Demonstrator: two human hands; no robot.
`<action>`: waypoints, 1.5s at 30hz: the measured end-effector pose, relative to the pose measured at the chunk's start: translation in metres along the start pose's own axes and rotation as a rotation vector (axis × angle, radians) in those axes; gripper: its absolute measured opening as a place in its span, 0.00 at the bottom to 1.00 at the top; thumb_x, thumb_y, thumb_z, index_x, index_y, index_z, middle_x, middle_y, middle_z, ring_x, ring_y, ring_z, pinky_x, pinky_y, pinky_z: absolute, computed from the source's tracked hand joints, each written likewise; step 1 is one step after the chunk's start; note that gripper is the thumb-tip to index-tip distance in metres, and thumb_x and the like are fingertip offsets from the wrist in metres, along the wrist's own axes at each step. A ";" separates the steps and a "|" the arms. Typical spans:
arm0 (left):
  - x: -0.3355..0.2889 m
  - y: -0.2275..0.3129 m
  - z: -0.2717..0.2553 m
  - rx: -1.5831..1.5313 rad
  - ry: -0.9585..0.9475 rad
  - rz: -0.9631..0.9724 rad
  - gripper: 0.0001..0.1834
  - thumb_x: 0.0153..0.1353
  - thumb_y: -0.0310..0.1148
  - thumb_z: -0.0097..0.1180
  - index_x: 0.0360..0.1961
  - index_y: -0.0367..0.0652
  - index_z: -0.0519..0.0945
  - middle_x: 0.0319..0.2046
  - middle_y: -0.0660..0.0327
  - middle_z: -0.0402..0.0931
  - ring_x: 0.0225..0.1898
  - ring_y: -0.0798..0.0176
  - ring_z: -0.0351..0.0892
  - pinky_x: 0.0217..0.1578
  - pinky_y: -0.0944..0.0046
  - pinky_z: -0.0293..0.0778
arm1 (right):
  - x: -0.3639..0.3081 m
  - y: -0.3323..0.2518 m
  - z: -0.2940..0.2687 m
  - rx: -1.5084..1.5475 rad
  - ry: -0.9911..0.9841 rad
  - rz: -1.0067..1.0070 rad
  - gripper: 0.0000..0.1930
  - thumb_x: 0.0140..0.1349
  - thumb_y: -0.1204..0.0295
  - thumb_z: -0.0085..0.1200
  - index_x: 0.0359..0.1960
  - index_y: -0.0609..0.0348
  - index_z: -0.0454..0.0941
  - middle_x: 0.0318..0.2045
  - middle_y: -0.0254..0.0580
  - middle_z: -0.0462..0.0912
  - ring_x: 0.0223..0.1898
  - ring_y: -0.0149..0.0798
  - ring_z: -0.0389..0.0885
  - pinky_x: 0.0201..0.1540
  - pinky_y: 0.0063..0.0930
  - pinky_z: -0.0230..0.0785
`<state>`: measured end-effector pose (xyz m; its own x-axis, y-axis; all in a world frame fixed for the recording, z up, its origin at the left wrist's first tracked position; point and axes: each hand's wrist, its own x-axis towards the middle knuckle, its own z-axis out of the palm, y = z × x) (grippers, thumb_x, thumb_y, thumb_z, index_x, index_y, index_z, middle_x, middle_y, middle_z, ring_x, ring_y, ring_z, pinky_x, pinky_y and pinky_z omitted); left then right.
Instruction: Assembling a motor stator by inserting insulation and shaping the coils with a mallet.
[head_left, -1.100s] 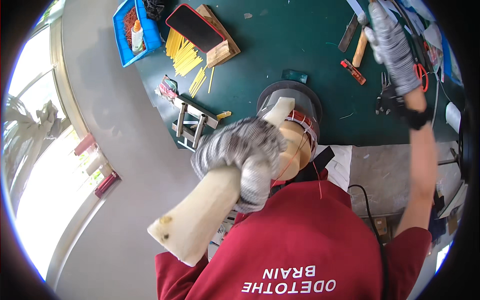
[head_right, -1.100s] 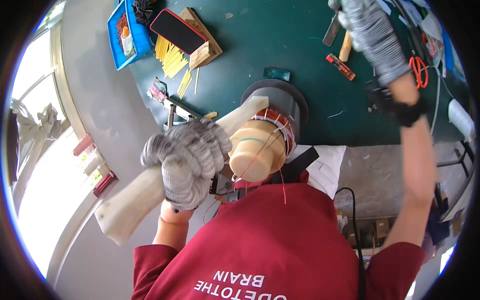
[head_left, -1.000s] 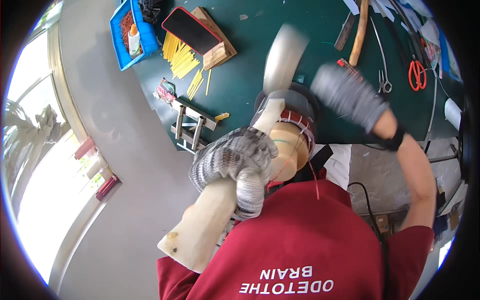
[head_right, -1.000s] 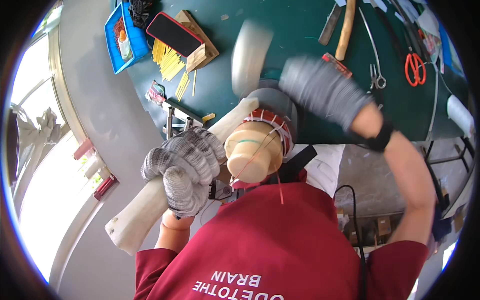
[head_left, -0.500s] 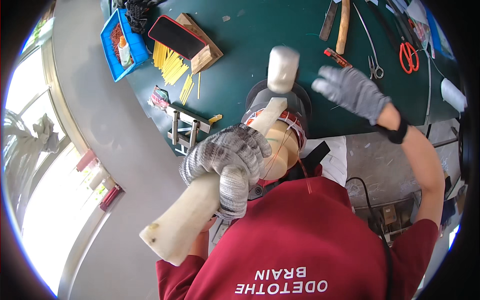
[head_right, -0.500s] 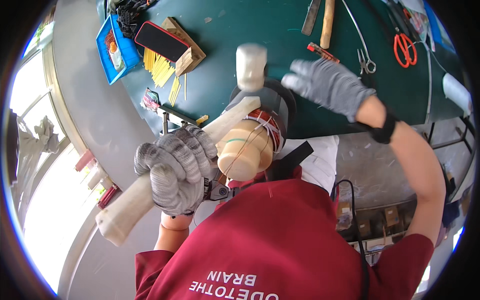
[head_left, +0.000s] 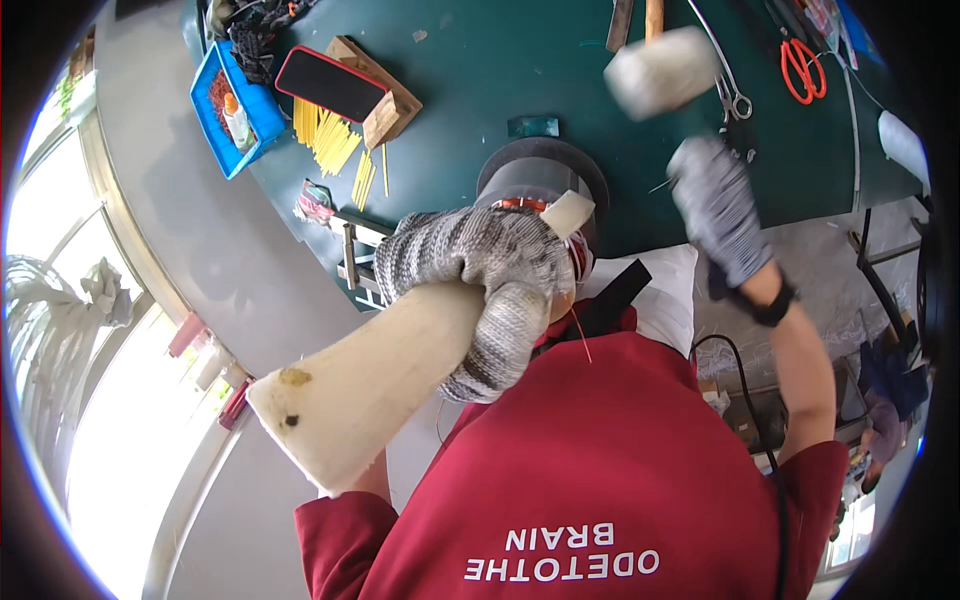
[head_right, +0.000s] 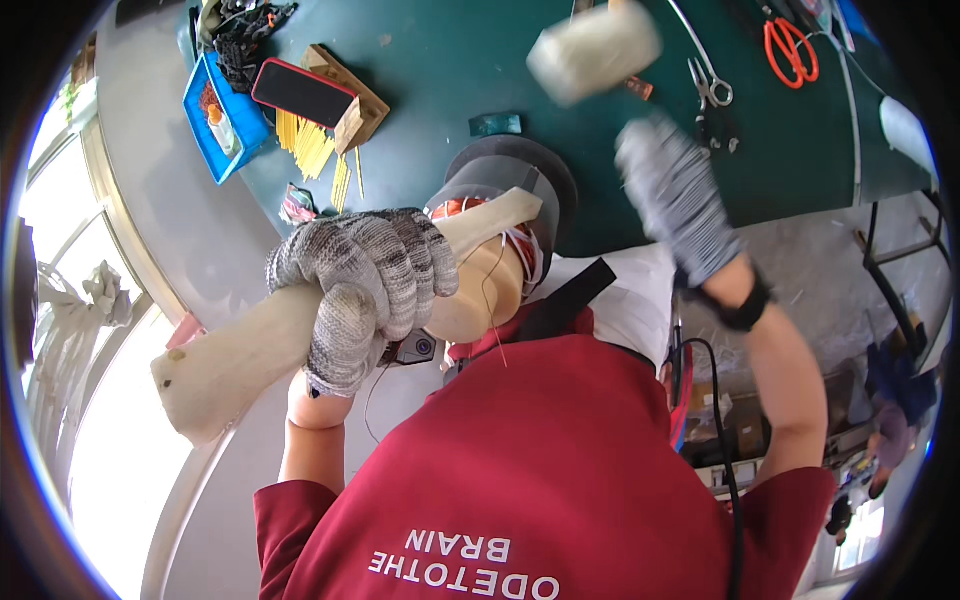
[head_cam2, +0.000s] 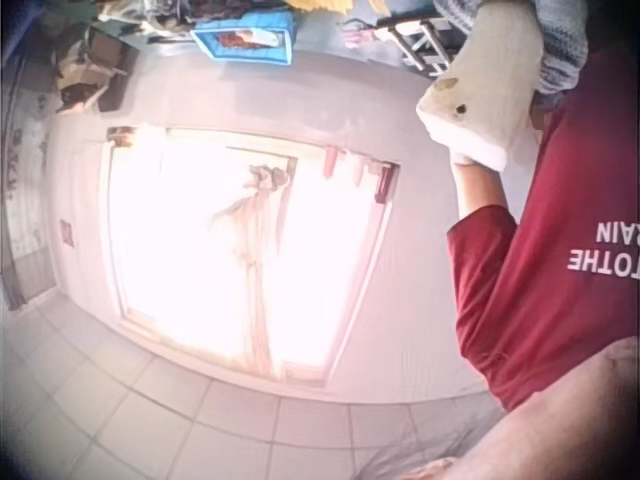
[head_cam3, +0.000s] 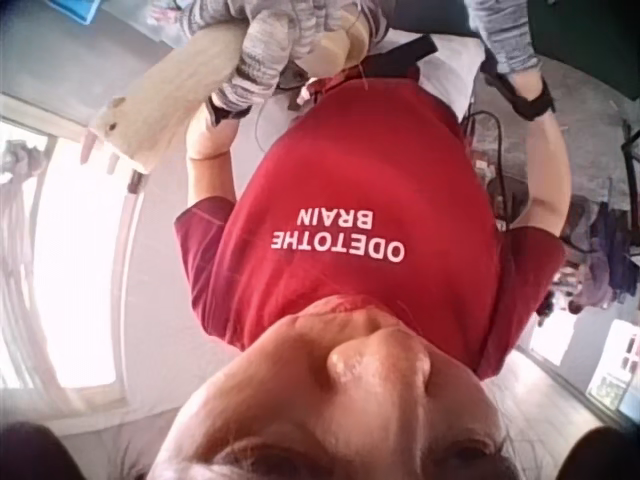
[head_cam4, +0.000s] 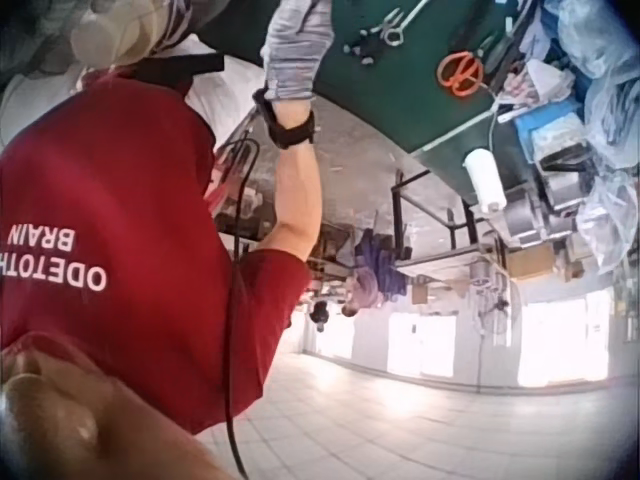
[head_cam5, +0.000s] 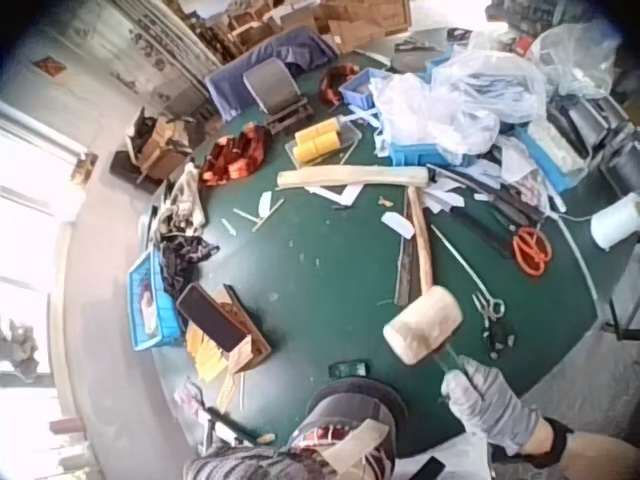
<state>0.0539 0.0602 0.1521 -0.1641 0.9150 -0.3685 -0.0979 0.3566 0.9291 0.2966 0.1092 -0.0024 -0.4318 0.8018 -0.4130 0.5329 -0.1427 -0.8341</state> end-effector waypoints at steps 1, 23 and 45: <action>0.006 -0.007 -0.001 -0.005 -0.008 -0.018 0.20 0.65 0.44 0.41 0.17 0.45 0.63 0.12 0.66 0.61 0.18 0.64 0.63 0.28 0.62 0.67 | -0.015 0.005 0.019 -0.166 -0.022 -0.066 0.17 0.62 0.61 0.45 0.39 0.65 0.72 0.26 0.52 0.78 0.31 0.51 0.77 0.34 0.36 0.69; 0.193 -0.118 -0.095 -0.426 0.111 0.063 0.08 0.58 0.32 0.56 0.31 0.41 0.71 0.26 0.63 0.69 0.31 0.65 0.71 0.45 0.60 0.68 | 0.054 0.147 -0.051 0.374 0.382 0.411 0.19 0.59 0.56 0.51 0.47 0.54 0.70 0.17 0.26 0.66 0.13 0.21 0.62 0.14 0.17 0.58; -0.085 -0.120 0.031 1.442 0.330 0.582 0.36 0.45 0.38 0.61 0.58 0.53 0.61 0.58 0.51 0.58 0.59 0.38 0.54 0.55 0.38 0.51 | 0.038 0.177 -0.044 -1.097 0.572 -0.087 0.12 0.50 0.63 0.54 0.31 0.57 0.72 0.33 0.50 0.77 0.37 0.51 0.75 0.41 0.43 0.68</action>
<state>0.1096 -0.0545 0.0723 -0.0605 0.9736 0.2201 0.9924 0.0350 0.1179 0.4067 0.1397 -0.1493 -0.2635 0.9616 0.0770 0.9646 0.2636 0.0102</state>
